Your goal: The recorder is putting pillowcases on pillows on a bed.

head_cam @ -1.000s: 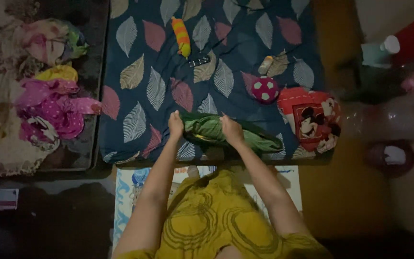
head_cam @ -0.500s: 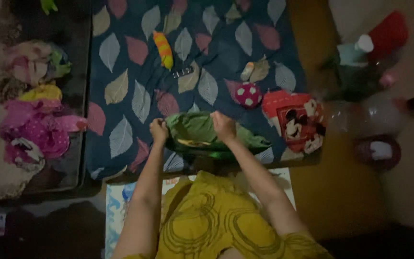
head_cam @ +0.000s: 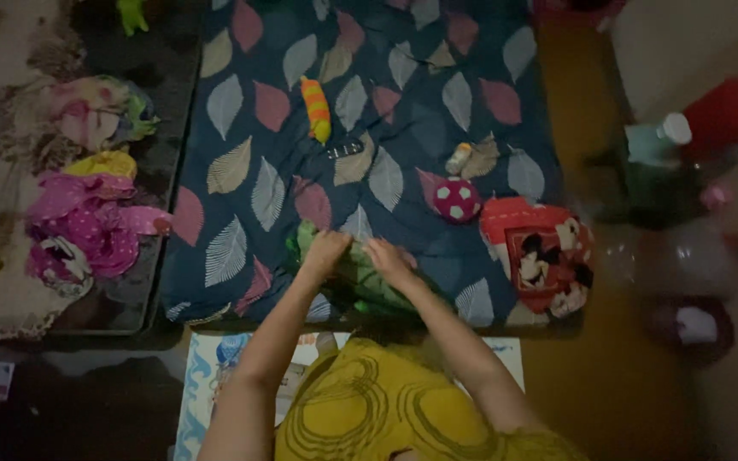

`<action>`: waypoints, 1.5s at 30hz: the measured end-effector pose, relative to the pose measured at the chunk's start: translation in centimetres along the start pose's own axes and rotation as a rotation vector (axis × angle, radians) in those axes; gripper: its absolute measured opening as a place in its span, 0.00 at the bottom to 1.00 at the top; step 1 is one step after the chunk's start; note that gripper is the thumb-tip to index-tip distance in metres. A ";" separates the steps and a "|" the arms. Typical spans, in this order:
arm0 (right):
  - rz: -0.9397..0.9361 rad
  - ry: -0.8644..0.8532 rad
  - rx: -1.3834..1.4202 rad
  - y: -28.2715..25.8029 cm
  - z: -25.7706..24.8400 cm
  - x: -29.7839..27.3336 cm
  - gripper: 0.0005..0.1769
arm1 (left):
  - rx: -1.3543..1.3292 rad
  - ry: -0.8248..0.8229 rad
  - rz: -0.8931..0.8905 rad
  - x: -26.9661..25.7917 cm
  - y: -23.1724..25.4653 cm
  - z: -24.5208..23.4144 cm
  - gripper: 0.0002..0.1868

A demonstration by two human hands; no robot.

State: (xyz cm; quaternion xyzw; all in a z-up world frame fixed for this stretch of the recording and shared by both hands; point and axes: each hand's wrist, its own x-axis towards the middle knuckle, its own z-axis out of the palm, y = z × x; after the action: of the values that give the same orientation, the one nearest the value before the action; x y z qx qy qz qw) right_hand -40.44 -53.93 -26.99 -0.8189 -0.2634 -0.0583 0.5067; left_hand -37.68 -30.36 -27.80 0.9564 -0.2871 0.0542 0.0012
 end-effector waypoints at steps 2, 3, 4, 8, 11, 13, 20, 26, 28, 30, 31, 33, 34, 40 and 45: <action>0.128 -0.061 -0.197 -1.6 -2.1 -0.6 0.19 | 0.083 -0.074 0.086 -0.9 -0.3 1.6 0.15; 0.111 -0.068 -0.196 -2.5 -3.7 -1.0 0.19 | 0.090 -0.067 0.072 -1.8 -1.3 2.2 0.15; 0.167 -0.082 -0.390 -3.2 -5.5 -1.5 0.24 | 0.001 0.005 0.065 -2.4 -2.2 2.9 0.16; 0.376 -0.228 -0.759 0.1 -9.7 -7.2 0.40 | -0.127 -0.004 -0.060 -4.6 -5.2 3.2 0.08; 0.970 -0.398 -0.198 6.2 -7.2 -11.2 0.58 | -0.272 -0.010 -0.274 -5.6 -5.4 0.4 0.11; 0.997 -0.317 0.052 6.3 -5.0 -11.7 0.61 | -0.332 0.082 -0.310 -4.9 -5.7 -1.2 0.15; 1.054 -0.212 0.280 1.1 -5.0 -6.1 0.64 | -0.299 0.267 -0.375 -3.9 -7.3 2.0 0.11; 1.033 -0.157 -0.021 4.5 -3.0 -6.1 0.57 | -0.283 0.137 -0.470 -1.5 -6.9 1.5 0.09; 1.019 -0.063 0.008 7.7 -2.1 -7.5 0.50 | -0.233 0.122 -0.252 0.1 -5.3 -1.6 0.24; 1.006 0.027 0.042 8.8 -1.4 -7.8 0.43 | -0.181 0.099 -0.035 1.5 -2.8 -4.5 0.40; 0.937 0.101 0.018 8.4 -1.4 -7.6 0.37 | -0.186 0.053 0.043 2.3 -0.9 -5.8 0.46; 0.877 0.168 -0.007 6.3 -1.6 -7.3 0.31 | -0.200 -0.001 0.119 2.9 1.6 -5.8 0.52; 0.874 0.206 -0.058 4.9 -1.9 -6.3 0.27 | -0.187 -0.109 0.098 3.5 1.8 -4.7 0.48; 0.791 0.363 0.013 3.0 -3.6 -4.6 0.22 | -0.332 -0.160 0.013 2.9 0.4 -3.6 0.27; 0.527 0.353 0.219 3.2 -7.3 -3.5 0.27 | -0.459 0.093 -0.033 2.6 -0.6 -8.0 0.16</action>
State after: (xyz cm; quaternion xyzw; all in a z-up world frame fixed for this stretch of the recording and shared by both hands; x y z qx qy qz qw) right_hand -40.58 -62.62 -27.29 -0.7766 0.0446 -0.0376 0.6273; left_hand -36.04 -31.01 -19.58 0.9320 -0.2761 0.0313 0.2327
